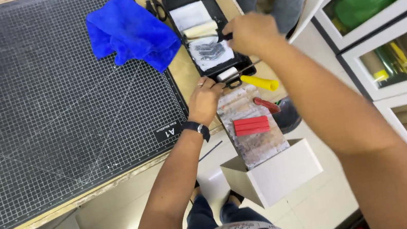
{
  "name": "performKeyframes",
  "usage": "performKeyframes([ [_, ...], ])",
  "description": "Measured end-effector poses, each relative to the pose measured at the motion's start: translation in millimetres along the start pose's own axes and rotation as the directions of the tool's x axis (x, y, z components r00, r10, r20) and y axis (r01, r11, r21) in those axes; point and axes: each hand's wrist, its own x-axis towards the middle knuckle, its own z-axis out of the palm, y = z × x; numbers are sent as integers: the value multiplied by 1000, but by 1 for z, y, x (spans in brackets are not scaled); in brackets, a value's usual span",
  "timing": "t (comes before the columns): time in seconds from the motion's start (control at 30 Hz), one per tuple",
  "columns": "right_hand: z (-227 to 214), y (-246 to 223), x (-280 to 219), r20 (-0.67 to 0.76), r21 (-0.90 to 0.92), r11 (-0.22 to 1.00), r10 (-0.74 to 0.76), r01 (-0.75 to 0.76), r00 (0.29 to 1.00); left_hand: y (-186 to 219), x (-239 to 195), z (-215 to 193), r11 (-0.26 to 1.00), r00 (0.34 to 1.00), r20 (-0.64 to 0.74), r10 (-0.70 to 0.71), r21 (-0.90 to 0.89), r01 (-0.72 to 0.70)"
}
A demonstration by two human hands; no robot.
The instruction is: Covering a white box with black sheets by applying adhesive with a roller and smoothing the sheets with a scraper.
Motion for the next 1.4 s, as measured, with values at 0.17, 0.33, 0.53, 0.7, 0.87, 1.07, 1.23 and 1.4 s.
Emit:
performKeyframes([
  [0.17,-55,-12,-76,173,-149,989,27,-1,985,-1,2,-1,989,989,86,-122,-71,128],
  [0.33,1,8,-20,-36,-46,998,-31,29,999,1,-2,-5,990,990,76,-117,-73,123],
  [0.53,-27,-3,-57,88,-96,995,4,4,996,3,-1,-11,999,999,9,-48,-25,48],
  [0.7,2,0,-21,-74,13,1000,-14,15,997,-8,7,-4,998,997,-32,65,25,-64],
  [0.87,-17,-8,-54,77,-102,994,-36,44,996,-4,-4,-2,995,986,-146,74,79,-63],
  [1.07,-1,11,-54,-200,-13,992,-129,129,971,-17,-15,16,993,993,-113,-25,110,37],
  [1.23,1,2,-34,-49,-1,999,-51,51,997,-6,-6,-2,995,995,-102,-8,93,17],
  [1.4,-11,4,-62,31,-58,998,-7,9,999,-1,-5,-10,995,997,-63,-35,90,40],
])
